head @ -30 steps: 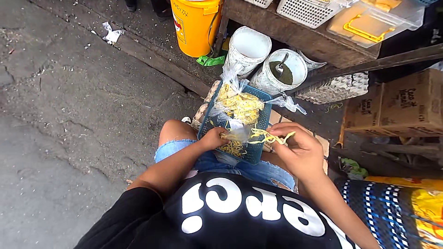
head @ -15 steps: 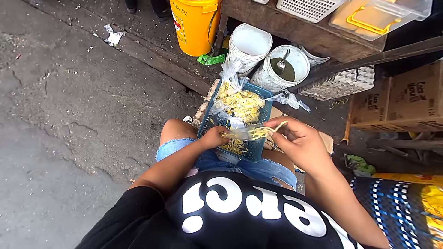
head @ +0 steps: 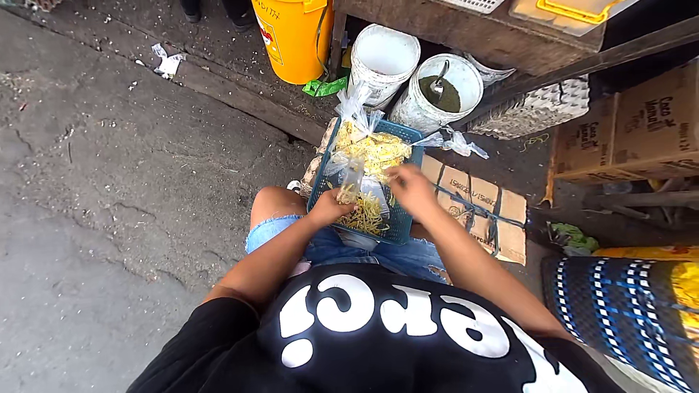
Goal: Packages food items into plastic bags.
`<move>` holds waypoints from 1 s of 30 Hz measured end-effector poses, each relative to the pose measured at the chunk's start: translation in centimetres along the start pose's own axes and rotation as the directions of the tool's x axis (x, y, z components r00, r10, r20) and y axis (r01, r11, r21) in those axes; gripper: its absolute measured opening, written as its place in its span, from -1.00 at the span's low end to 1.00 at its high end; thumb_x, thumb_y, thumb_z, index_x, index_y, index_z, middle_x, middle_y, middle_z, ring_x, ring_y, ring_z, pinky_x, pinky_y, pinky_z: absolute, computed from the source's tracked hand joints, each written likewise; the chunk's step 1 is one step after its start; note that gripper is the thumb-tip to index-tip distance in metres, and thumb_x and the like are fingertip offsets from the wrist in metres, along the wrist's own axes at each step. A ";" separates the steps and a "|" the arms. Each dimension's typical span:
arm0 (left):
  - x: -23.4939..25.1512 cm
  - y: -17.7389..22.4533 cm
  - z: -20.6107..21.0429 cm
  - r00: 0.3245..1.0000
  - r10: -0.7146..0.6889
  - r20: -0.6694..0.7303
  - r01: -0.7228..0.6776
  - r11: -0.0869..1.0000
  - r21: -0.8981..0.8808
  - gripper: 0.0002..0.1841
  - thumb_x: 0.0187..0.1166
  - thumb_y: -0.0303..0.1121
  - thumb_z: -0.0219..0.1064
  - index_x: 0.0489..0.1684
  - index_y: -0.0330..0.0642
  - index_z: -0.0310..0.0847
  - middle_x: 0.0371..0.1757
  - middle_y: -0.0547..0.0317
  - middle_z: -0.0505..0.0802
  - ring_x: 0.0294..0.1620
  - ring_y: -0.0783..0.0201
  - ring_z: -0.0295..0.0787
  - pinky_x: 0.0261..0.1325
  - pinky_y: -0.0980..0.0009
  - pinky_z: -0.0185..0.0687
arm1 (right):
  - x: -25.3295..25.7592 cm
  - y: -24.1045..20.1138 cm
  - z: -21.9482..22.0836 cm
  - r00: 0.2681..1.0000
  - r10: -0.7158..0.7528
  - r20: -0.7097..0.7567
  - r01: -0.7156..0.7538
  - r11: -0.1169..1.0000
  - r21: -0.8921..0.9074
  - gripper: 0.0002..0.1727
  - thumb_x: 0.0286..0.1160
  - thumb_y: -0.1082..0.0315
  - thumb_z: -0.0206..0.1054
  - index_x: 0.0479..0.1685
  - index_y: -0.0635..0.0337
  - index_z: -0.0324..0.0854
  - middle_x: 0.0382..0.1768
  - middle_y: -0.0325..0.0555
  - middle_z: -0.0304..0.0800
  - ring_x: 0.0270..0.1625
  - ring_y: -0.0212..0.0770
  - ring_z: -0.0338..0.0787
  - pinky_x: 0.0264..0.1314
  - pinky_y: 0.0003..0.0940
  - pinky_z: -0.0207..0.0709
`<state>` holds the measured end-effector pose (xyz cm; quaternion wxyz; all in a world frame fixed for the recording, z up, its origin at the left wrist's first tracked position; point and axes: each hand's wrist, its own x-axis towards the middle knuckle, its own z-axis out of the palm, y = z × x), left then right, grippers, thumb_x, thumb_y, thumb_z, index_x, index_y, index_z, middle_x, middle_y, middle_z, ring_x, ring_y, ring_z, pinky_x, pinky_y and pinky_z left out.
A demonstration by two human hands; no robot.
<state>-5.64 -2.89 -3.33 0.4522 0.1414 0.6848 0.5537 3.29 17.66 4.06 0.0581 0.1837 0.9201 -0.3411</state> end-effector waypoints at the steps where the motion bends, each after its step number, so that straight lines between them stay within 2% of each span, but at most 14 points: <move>1: 0.0 0.2 0.1 1.000 0.001 0.005 -0.001 1.000 0.028 -0.59 0.46 -0.47 0.55 0.24 -0.39 0.61 -0.05 0.01 0.86 -0.25 0.39 0.84 -0.03 0.42 0.81 | 1.2 1.9 2.3 0.984 0.069 0.165 -0.054 0.994 -0.092 -0.64 0.67 0.37 0.27 0.36 0.29 0.67 0.36 0.33 0.65 0.34 0.25 0.71 0.43 0.20 0.55; 2: 0.0 0.3 0.1 1.000 0.003 0.008 -0.003 0.999 0.044 -0.61 0.46 -0.46 0.54 0.21 -0.38 0.62 -0.06 0.02 0.85 -0.25 0.39 0.83 -0.03 0.43 0.81 | 1.8 3.5 4.5 0.954 0.117 0.277 -0.066 0.980 -0.189 -0.56 0.62 0.30 0.34 0.44 0.22 0.64 0.43 0.31 0.62 0.46 0.28 0.63 0.53 0.23 0.45; 4: 0.0 0.2 0.1 1.000 -0.004 0.006 0.004 0.999 0.046 -0.64 0.47 -0.45 0.54 0.17 -0.38 0.62 -0.08 0.03 0.86 -0.27 0.39 0.84 -0.04 0.43 0.82 | 1.8 4.9 7.6 0.906 0.204 0.371 -0.072 0.938 -0.340 -0.38 0.51 0.24 0.45 0.60 0.17 0.53 0.52 0.30 0.53 0.62 0.33 0.43 0.65 0.28 0.26; 5: 0.1 0.1 0.1 1.000 -0.006 0.002 0.006 0.999 0.049 -0.63 0.47 -0.45 0.54 0.19 -0.39 0.62 -0.08 0.02 0.86 -0.26 0.38 0.84 -0.03 0.42 0.82 | 1.5 4.9 8.3 0.898 0.230 0.375 -0.079 0.923 -0.377 -0.38 0.54 0.25 0.43 0.62 0.17 0.51 0.52 0.30 0.53 0.63 0.33 0.42 0.67 0.26 0.24; 7: 0.1 -0.1 0.0 1.000 0.004 0.010 -0.005 0.995 0.101 -0.61 0.48 -0.42 0.54 0.21 -0.39 0.62 -0.04 -0.02 0.85 -0.21 0.35 0.84 0.03 0.38 0.80 | 1.0 4.4 8.2 0.913 0.227 0.340 -0.089 0.923 -0.375 -0.55 0.66 0.27 0.30 0.48 0.19 0.62 0.44 0.24 0.63 0.60 0.24 0.49 0.66 0.16 0.29; 9: 0.0 -0.3 0.0 0.999 0.016 0.031 -0.021 0.988 0.154 -0.59 0.49 -0.38 0.53 0.24 -0.38 0.62 0.02 -0.06 0.83 -0.15 0.33 0.82 0.09 0.35 0.77 | 0.3 3.7 6.8 0.936 0.181 0.301 -0.101 0.959 -0.264 -0.62 0.68 0.27 0.28 0.38 0.20 0.69 0.40 0.23 0.66 0.57 0.20 0.54 0.66 0.12 0.32; 11: 0.1 -0.1 0.0 0.999 0.010 0.038 -0.017 0.985 0.169 -0.58 0.50 -0.37 0.53 0.25 -0.37 0.62 0.03 -0.08 0.82 -0.15 0.32 0.81 0.09 0.35 0.76 | -0.7 3.3 4.8 0.953 0.143 0.268 -0.119 0.988 -0.102 -0.62 0.64 0.23 0.37 0.33 0.20 0.74 0.42 0.24 0.64 0.49 0.15 0.61 0.60 0.05 0.41; 14: 0.4 0.0 0.2 0.999 -0.011 0.037 0.003 0.979 0.205 -0.59 0.51 -0.35 0.53 0.25 -0.36 0.62 0.05 -0.10 0.82 -0.11 0.27 0.82 0.12 0.29 0.75 | -2.1 2.7 1.9 0.949 0.131 0.287 -0.151 0.987 0.048 -0.64 0.63 0.22 0.40 0.30 0.16 0.75 0.39 0.19 0.61 0.26 0.00 0.71 0.37 -0.11 0.56; 17: 0.7 -0.2 0.4 0.999 0.006 0.047 -0.018 0.963 0.269 -0.61 0.53 -0.35 0.51 0.23 -0.38 0.64 0.18 -0.18 0.77 0.03 0.15 0.80 0.25 0.17 0.70 | -3.5 2.2 0.2 0.974 0.057 0.220 -0.119 0.953 0.279 -0.72 0.58 0.29 0.42 0.16 0.19 0.78 0.17 0.03 0.76 -0.05 -0.32 0.75 0.07 -0.40 0.64; 21: 0.7 -0.2 0.4 0.999 0.017 0.049 -0.031 0.958 0.285 -0.60 0.52 -0.35 0.51 0.24 -0.37 0.65 0.20 -0.18 0.78 0.07 0.13 0.81 0.28 0.17 0.70 | -5.0 0.7 -1.9 0.997 -0.061 0.046 0.040 0.929 0.367 -0.76 0.53 0.31 0.43 0.07 0.18 0.83 0.07 -0.09 0.83 -0.06 -0.43 0.78 0.06 -0.51 0.67; 25: 0.5 -0.2 0.3 0.998 0.039 0.053 -0.053 0.956 0.289 -0.61 0.50 -0.35 0.52 0.20 -0.40 0.66 0.18 -0.18 0.79 0.11 0.14 0.79 0.32 0.17 0.66 | -6.1 -1.0 -4.2 0.975 -0.185 -0.125 0.222 0.856 0.467 -0.80 0.45 0.38 0.46 -0.01 0.21 0.82 0.01 -0.19 0.83 -0.14 -0.52 0.79 -0.05 -0.62 0.72; 30: 0.9 -0.4 0.3 0.997 0.039 0.070 -0.059 0.946 0.318 -0.62 0.49 -0.32 0.53 0.16 -0.39 0.68 0.21 -0.18 0.77 0.20 0.11 0.74 0.38 0.12 0.59 | -7.0 -2.8 -7.6 0.929 -0.304 -0.210 0.368 0.801 0.472 -0.81 0.45 0.38 0.47 -0.01 0.13 0.82 0.02 -0.31 0.83 -0.17 -0.53 0.79 -0.10 -0.61 0.75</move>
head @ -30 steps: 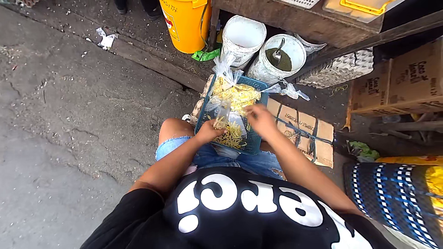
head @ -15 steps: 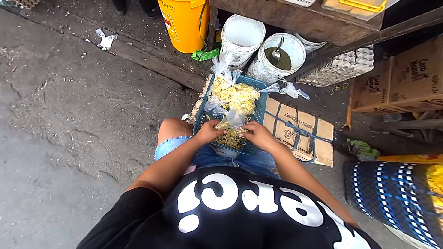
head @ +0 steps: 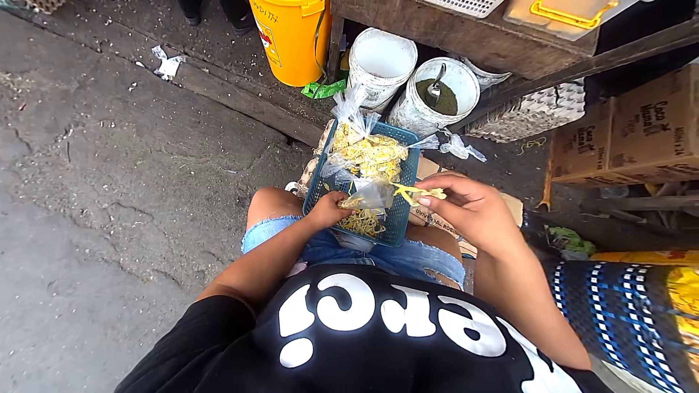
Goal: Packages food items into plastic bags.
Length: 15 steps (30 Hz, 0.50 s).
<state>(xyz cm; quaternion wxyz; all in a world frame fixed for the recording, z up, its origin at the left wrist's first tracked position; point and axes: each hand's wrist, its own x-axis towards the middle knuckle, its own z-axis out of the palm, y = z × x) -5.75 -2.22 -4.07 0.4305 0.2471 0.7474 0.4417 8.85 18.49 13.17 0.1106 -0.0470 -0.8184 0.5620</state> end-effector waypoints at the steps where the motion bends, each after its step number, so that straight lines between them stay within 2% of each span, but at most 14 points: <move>1: 0.1 -0.1 0.0 1.000 0.003 0.005 -0.003 1.000 0.005 -0.61 0.49 -0.32 0.53 0.16 -0.39 0.68 0.21 -0.19 0.77 0.20 0.10 0.74 0.38 0.12 0.60 | 0.1 -0.6 -0.3 1.000 -0.027 -0.001 0.027 1.000 0.013 -0.81 0.45 0.38 0.47 0.00 0.11 0.82 0.02 -0.34 0.83 -0.16 -0.52 0.80 -0.10 -0.61 0.75; 6: -0.1 0.1 0.1 0.999 0.049 0.020 -0.050 0.999 0.019 -0.59 0.48 -0.27 0.54 0.16 -0.39 0.70 0.22 -0.20 0.77 0.21 0.10 0.73 0.40 0.12 0.58 | 0.1 -1.9 -0.6 0.994 -0.109 0.005 0.109 0.994 0.028 -0.82 0.48 0.32 0.48 0.01 0.01 0.82 0.04 -0.40 0.83 0.02 -0.50 0.81 0.09 -0.57 0.75; 11: -0.4 -0.1 -0.1 0.993 0.114 0.017 -0.113 0.993 -0.031 -0.55 0.46 -0.17 0.56 0.10 -0.39 0.72 0.17 -0.15 0.79 0.16 0.18 0.73 0.34 0.19 0.59 | -0.2 -0.8 0.0 0.999 -0.022 0.039 0.024 0.999 -0.035 -0.81 0.50 0.33 0.44 -0.01 0.16 0.82 -0.01 -0.30 0.84 -0.07 -0.53 0.80 0.03 -0.62 0.73; 15: -0.5 0.0 -0.2 0.993 0.112 0.040 -0.111 0.994 -0.022 -0.53 0.46 -0.15 0.56 0.11 -0.40 0.72 0.18 -0.15 0.78 0.19 0.17 0.72 0.36 0.18 0.57 | -0.4 -1.1 -0.1 0.999 -0.007 0.034 0.009 0.997 -0.079 -0.80 0.50 0.32 0.43 -0.01 0.17 0.82 0.00 -0.28 0.86 -0.08 -0.53 0.81 0.02 -0.63 0.72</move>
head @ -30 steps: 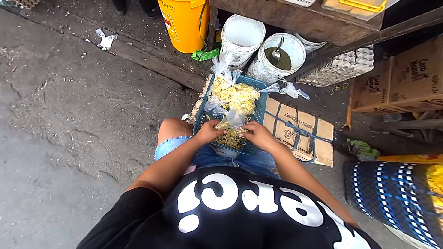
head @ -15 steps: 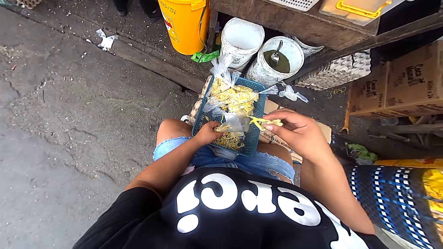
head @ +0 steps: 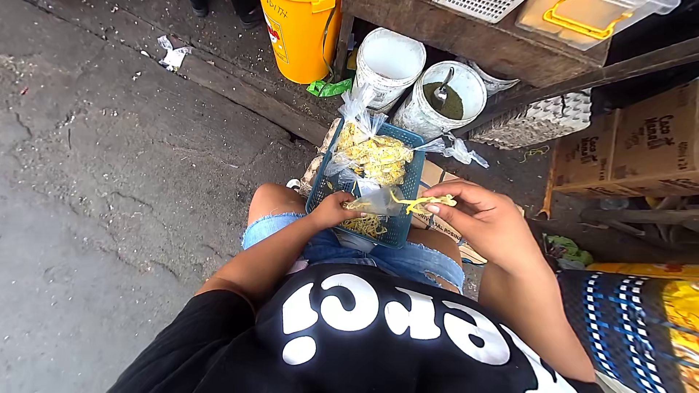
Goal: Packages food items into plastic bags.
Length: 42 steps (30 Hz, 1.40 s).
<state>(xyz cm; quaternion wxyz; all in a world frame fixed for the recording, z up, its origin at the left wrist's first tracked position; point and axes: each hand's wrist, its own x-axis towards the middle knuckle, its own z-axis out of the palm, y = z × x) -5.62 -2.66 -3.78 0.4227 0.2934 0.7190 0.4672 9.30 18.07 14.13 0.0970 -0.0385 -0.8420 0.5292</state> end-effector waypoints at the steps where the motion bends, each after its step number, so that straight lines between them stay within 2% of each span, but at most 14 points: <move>1: 0.0 0.0 0.0 1.000 -0.006 0.009 0.006 1.000 0.013 -0.53 0.46 -0.15 0.56 0.11 -0.40 0.72 0.18 -0.16 0.78 0.20 0.14 0.71 0.37 0.17 0.56 | 0.0 -0.3 -0.1 1.000 -0.013 -0.008 0.013 1.000 0.006 -0.81 0.50 0.33 0.44 -0.01 0.17 0.82 -0.01 -0.29 0.86 -0.08 -0.53 0.81 0.02 -0.62 0.73; 4: 0.1 -0.1 0.2 1.000 0.008 0.029 -0.009 0.999 0.053 -0.53 0.47 -0.15 0.56 0.11 -0.40 0.72 0.20 -0.18 0.78 0.24 0.11 0.70 0.40 0.16 0.54 | 0.3 -1.3 -0.1 0.999 -0.032 -0.018 0.032 0.999 -0.016 -0.82 0.49 0.36 0.45 -0.01 0.15 0.82 0.01 -0.31 0.84 -0.09 -0.53 0.81 0.00 -0.63 0.74; 8: 0.1 0.0 0.1 0.999 0.018 0.037 -0.021 0.997 0.071 -0.53 0.48 -0.15 0.55 0.12 -0.40 0.72 0.22 -0.19 0.77 0.25 0.12 0.69 0.41 0.18 0.53 | 1.0 -1.7 0.7 1.000 -0.004 -0.001 0.004 0.994 -0.109 -0.83 0.47 0.37 0.44 -0.04 0.15 0.84 0.04 -0.23 0.83 -0.06 -0.51 0.84 -0.01 -0.61 0.79; 13: 0.1 -0.2 0.1 0.999 0.031 0.032 -0.034 0.995 0.097 -0.56 0.49 -0.20 0.53 0.13 -0.43 0.72 0.22 -0.24 0.77 0.27 0.04 0.69 0.42 0.12 0.52 | 1.8 -1.9 2.4 0.997 -0.072 0.020 0.075 0.974 -0.213 -0.82 0.48 0.42 0.37 -0.06 0.13 0.86 0.05 -0.19 0.81 -0.06 -0.52 0.82 -0.02 -0.62 0.77; 16: -0.1 0.2 -0.2 1.000 -0.009 0.024 0.008 0.999 0.050 -0.55 0.50 -0.21 0.52 0.17 -0.42 0.71 0.25 -0.21 0.76 0.24 0.09 0.71 0.40 0.15 0.55 | 1.6 -1.4 2.5 0.991 -0.136 0.011 0.135 0.962 -0.236 -0.79 0.47 0.45 0.33 -0.05 0.13 0.86 0.09 -0.17 0.82 0.02 -0.49 0.83 0.04 -0.59 0.78; 20: 0.0 0.2 -0.4 0.999 -0.044 0.011 0.045 0.999 -0.031 -0.57 0.51 -0.18 0.52 0.12 -0.38 0.70 0.13 -0.11 0.78 0.02 0.24 0.76 0.21 0.25 0.67 | 0.9 -0.8 1.5 0.985 -0.171 -0.031 0.158 0.955 -0.252 -0.80 0.48 0.46 0.35 -0.05 0.18 0.85 0.09 -0.15 0.82 0.06 -0.48 0.83 0.09 -0.58 0.77; 23: 0.1 0.1 -0.2 0.999 -0.046 0.026 0.046 0.999 -0.012 -0.56 0.49 -0.13 0.54 0.08 -0.35 0.71 0.12 -0.10 0.78 0.10 0.21 0.72 0.28 0.19 0.60 | 0.6 -0.5 1.0 0.981 -0.177 -0.078 0.141 0.932 -0.334 -0.79 0.49 0.45 0.33 -0.05 0.20 0.86 0.09 -0.10 0.83 0.06 -0.48 0.82 0.10 -0.59 0.75; 26: 0.1 0.3 -0.2 0.998 -0.050 0.044 0.050 0.999 0.018 -0.55 0.50 -0.15 0.54 0.12 -0.37 0.71 0.19 -0.13 0.77 0.19 0.17 0.70 0.36 0.17 0.56 | 0.7 -0.7 1.1 0.974 -0.206 -0.096 0.149 0.898 -0.415 -0.78 0.52 0.46 0.29 -0.05 0.21 0.86 0.08 -0.04 0.83 0.06 -0.43 0.83 0.12 -0.55 0.75; 32: 0.2 0.0 -0.1 0.998 -0.036 0.042 0.035 0.999 0.030 -0.55 0.49 -0.16 0.54 0.12 -0.39 0.71 0.17 -0.14 0.77 0.14 0.20 0.71 0.32 0.21 0.58 | 1.2 -1.4 2.9 0.948 -0.314 -0.052 0.240 0.811 -0.534 -0.72 0.51 0.54 0.23 -0.03 0.21 0.86 0.09 0.04 0.86 0.16 -0.19 0.83 0.19 -0.38 0.70; 36: 0.1 0.1 -0.3 0.998 -0.047 0.035 0.047 0.999 -0.015 -0.56 0.50 -0.17 0.53 0.13 -0.38 0.71 0.14 -0.12 0.79 0.08 0.22 0.74 0.27 0.22 0.63 | 0.9 -1.0 3.6 0.942 -0.336 -0.014 0.278 0.802 -0.529 -0.72 0.51 0.53 0.23 -0.05 0.19 0.87 0.10 0.02 0.86 0.15 -0.22 0.82 0.20 -0.44 0.69; 42: 0.2 0.1 -0.2 0.997 -0.048 0.060 0.049 0.999 -0.003 -0.59 0.50 -0.21 0.54 0.12 -0.37 0.71 0.14 -0.12 0.78 0.08 0.22 0.74 0.27 0.21 0.63 | 0.6 -1.1 2.7 0.976 -0.214 0.037 0.212 0.897 -0.388 -0.74 0.45 0.48 0.27 -0.05 0.16 0.87 0.14 -0.05 0.83 0.16 -0.37 0.81 0.22 -0.49 0.72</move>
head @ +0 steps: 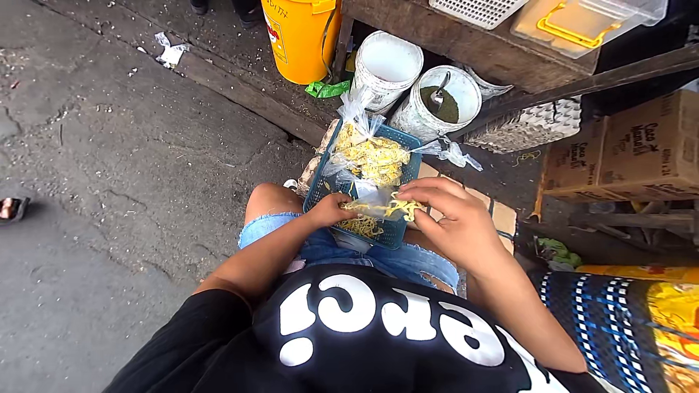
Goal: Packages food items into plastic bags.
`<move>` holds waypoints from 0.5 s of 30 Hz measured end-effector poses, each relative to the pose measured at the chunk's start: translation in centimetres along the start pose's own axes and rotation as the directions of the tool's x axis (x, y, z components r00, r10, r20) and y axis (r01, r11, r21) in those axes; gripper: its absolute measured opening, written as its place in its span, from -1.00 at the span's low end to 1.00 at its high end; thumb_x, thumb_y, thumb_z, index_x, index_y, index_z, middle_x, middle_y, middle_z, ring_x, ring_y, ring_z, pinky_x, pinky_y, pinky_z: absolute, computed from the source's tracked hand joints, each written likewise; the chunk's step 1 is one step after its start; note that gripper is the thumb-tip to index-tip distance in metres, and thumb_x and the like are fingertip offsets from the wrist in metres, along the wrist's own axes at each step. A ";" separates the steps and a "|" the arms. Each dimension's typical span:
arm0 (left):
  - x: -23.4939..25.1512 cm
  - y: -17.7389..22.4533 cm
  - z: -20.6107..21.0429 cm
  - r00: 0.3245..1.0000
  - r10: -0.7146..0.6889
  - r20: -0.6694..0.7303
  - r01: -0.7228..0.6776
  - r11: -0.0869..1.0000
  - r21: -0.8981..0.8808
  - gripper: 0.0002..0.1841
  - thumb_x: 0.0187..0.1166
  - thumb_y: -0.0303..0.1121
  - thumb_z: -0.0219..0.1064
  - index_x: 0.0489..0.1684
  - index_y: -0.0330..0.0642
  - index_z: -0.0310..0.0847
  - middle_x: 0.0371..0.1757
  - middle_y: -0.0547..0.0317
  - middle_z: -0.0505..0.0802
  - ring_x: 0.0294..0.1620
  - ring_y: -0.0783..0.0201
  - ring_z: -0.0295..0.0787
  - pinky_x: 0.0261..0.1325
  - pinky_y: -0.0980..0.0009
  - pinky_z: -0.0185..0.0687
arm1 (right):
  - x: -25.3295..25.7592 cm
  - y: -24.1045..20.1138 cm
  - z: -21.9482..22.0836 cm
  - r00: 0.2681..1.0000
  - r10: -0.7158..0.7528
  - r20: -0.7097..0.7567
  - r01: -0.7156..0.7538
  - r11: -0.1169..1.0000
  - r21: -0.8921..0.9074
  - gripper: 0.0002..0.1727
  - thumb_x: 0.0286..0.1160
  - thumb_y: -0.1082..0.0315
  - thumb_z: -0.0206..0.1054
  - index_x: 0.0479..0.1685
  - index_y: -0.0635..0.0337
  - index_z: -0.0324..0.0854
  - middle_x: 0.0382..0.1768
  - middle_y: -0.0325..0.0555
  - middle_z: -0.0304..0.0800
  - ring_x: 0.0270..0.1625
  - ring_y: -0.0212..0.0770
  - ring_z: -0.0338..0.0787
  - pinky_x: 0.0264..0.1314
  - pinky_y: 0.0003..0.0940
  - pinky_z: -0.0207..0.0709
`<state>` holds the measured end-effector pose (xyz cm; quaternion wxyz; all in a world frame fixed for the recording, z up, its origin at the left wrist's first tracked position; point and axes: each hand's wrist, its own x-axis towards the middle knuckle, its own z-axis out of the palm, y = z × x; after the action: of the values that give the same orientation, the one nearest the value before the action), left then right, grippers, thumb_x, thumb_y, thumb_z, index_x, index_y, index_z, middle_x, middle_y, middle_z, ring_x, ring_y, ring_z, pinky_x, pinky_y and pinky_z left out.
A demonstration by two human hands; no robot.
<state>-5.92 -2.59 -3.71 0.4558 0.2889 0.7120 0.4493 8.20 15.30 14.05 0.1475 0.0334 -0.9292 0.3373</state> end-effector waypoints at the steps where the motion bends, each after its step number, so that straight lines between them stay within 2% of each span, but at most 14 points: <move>1: 0.0 0.0 0.0 1.000 -0.001 0.003 0.001 1.000 0.003 -0.59 0.50 -0.20 0.54 0.12 -0.38 0.71 0.12 -0.12 0.79 0.07 0.22 0.74 0.26 0.22 0.63 | 0.0 0.0 -0.1 1.000 0.014 0.013 -0.014 1.000 0.021 -0.74 0.44 0.48 0.28 -0.05 0.17 0.87 0.14 -0.06 0.82 0.15 -0.39 0.81 0.21 -0.51 0.72; 7: 0.1 -0.2 -0.1 1.000 0.001 0.016 -0.001 1.000 -0.002 -0.56 0.52 -0.13 0.52 0.09 -0.37 0.71 0.09 -0.09 0.79 0.04 0.25 0.73 0.23 0.23 0.63 | 0.5 0.5 0.2 0.998 0.059 0.019 -0.059 0.998 0.037 -0.76 0.47 0.45 0.30 -0.03 0.14 0.86 0.16 -0.08 0.81 0.13 -0.39 0.82 0.16 -0.48 0.76; 10: -0.1 -0.3 0.0 1.000 0.005 0.011 -0.005 1.000 -0.023 -0.52 0.51 -0.08 0.53 0.10 -0.37 0.70 0.03 -0.06 0.79 -0.08 0.29 0.74 0.12 0.28 0.68 | 0.6 0.5 0.2 0.997 0.069 0.018 -0.069 0.997 0.020 -0.75 0.47 0.44 0.30 -0.01 0.14 0.86 0.17 -0.07 0.81 0.14 -0.37 0.82 0.17 -0.44 0.75; 15: 0.0 -0.4 0.0 1.000 0.019 0.016 -0.018 1.000 -0.016 -0.54 0.50 -0.09 0.53 0.07 -0.36 0.70 -0.02 -0.03 0.79 -0.11 0.32 0.71 0.09 0.31 0.65 | 0.6 0.5 -0.6 0.995 0.090 0.037 -0.094 0.989 0.114 -0.78 0.47 0.37 0.45 0.03 0.21 0.82 0.18 -0.06 0.79 0.11 -0.39 0.85 0.16 -0.49 0.80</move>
<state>-5.95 -2.75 -4.13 0.4597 0.2955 0.7020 0.4567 7.67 16.02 14.36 0.1148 0.0045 -0.9108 0.3966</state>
